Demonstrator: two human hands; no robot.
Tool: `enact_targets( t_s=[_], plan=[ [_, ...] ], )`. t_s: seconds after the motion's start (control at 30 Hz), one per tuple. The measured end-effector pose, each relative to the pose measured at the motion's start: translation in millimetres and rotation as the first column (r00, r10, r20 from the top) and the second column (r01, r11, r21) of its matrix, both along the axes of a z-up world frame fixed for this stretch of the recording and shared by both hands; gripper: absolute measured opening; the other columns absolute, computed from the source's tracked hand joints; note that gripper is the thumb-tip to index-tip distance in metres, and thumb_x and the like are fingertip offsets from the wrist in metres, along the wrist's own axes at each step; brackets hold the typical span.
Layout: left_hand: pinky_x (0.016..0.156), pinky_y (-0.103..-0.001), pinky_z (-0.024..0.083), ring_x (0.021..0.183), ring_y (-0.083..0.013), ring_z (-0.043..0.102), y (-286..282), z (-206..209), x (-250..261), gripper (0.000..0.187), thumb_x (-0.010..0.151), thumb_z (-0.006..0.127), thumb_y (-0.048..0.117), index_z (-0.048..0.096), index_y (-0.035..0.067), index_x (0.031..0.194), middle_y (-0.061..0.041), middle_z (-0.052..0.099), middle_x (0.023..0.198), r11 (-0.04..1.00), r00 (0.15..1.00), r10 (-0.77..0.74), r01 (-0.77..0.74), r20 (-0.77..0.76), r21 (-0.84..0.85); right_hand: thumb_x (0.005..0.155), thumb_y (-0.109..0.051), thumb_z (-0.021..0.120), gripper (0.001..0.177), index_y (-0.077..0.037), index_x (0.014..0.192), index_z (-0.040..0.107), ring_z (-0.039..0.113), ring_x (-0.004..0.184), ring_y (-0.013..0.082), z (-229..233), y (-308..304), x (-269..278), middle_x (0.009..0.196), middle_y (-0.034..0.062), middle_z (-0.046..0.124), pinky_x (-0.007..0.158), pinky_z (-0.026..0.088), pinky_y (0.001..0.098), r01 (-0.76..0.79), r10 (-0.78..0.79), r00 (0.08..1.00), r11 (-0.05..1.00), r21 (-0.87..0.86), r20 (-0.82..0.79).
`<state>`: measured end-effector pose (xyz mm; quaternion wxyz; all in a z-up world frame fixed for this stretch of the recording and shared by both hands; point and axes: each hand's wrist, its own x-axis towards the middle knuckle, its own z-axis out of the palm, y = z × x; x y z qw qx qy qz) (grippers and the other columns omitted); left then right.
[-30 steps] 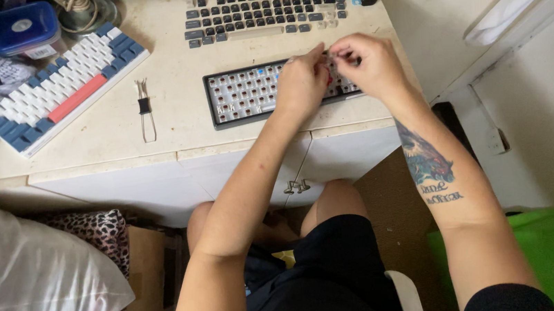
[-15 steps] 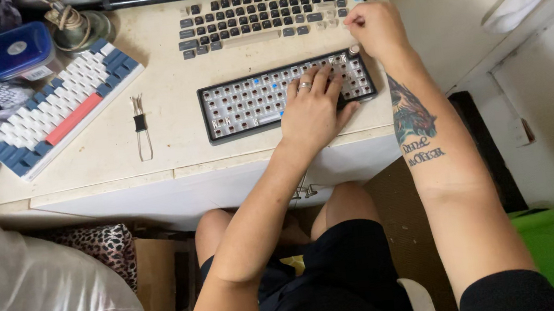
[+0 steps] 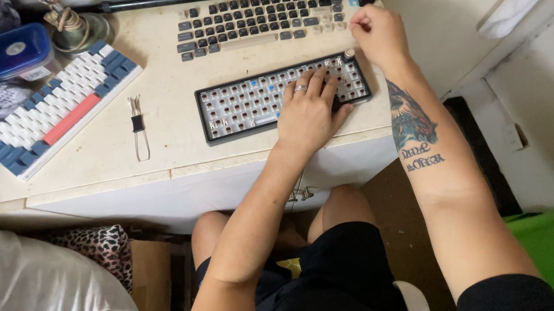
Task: The person uses a red keycap puller to remove keycaps from a mechanical keyboard and places them on the table. They then use a black tool to remove switches from the keyboard plate, placing them on the table as well.
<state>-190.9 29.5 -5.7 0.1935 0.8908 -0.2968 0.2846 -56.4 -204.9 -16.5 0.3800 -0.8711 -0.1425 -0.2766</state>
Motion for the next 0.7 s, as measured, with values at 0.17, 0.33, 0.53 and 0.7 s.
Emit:
enact_targets(
  t_s=[0.17, 0.33, 0.53, 0.7],
  plan=[
    [0.114, -0.051, 0.039, 0.133, -0.0331, 0.054, 9.8, 0.4, -4.5, 0.059, 0.089, 0.074, 0.044, 0.065, 0.005, 0.132, -0.016, 0.060, 0.141, 1.000, 0.997, -0.021, 0.022, 0.077, -0.008, 0.094, -0.006, 0.074, 0.008, -0.002, 0.101, 0.074, 0.073, 0.078, 0.0159, 1.3, 6.5, -6.6, 0.089, 0.0102, 0.077, 0.071, 0.057, 0.0289, 0.039, -0.038, 0.999, 0.999, 0.035, -0.017],
    [0.116, -0.056, 0.033, 0.135, -0.0350, 0.051, 54.1, 7.9, -11.9, 0.066, 0.088, 0.073, 0.052, 0.062, 0.007, 0.135, -0.018, 0.059, 0.141, 0.998, 0.996, 0.029, -0.034, 0.087, 0.059, 0.095, -0.007, 0.075, 0.006, -0.003, 0.100, 0.074, 0.071, 0.075, 0.0131, 1.3, 4.4, -4.8, 0.087, 0.0084, 0.076, 0.069, 0.055, 0.0276, 0.033, -0.033, 0.999, 0.998, 0.053, -0.004],
    [0.117, -0.060, 0.025, 0.139, -0.0429, 0.044, 148.2, 24.0, -21.7, 0.096, 0.078, 0.077, 0.072, 0.054, 0.005, 0.143, -0.025, 0.051, 0.146, 0.971, 0.979, 0.206, -0.204, -0.005, 0.123, 0.097, -0.006, 0.075, 0.006, -0.002, 0.102, 0.074, 0.070, 0.073, 0.0122, 0.8, 8.7, -8.0, 0.086, 0.0077, 0.076, 0.066, 0.053, 0.0268, -0.067, 0.066, 0.998, 0.997, 0.039, 0.025],
    [0.117, -0.053, 0.035, 0.145, -0.0487, 0.038, 175.8, 21.4, -21.2, 0.115, 0.070, 0.086, 0.066, 0.042, 0.003, 0.156, -0.029, 0.039, 0.158, 0.982, 0.963, 0.133, -0.159, -0.234, -0.097, 0.100, -0.008, 0.073, 0.007, -0.001, 0.102, 0.071, 0.071, 0.069, 0.0081, 4.9, 13.9, -13.7, 0.082, 0.0066, 0.074, 0.060, 0.051, 0.0242, -0.099, 0.113, 0.989, 0.985, 0.138, -0.095]
  ],
)
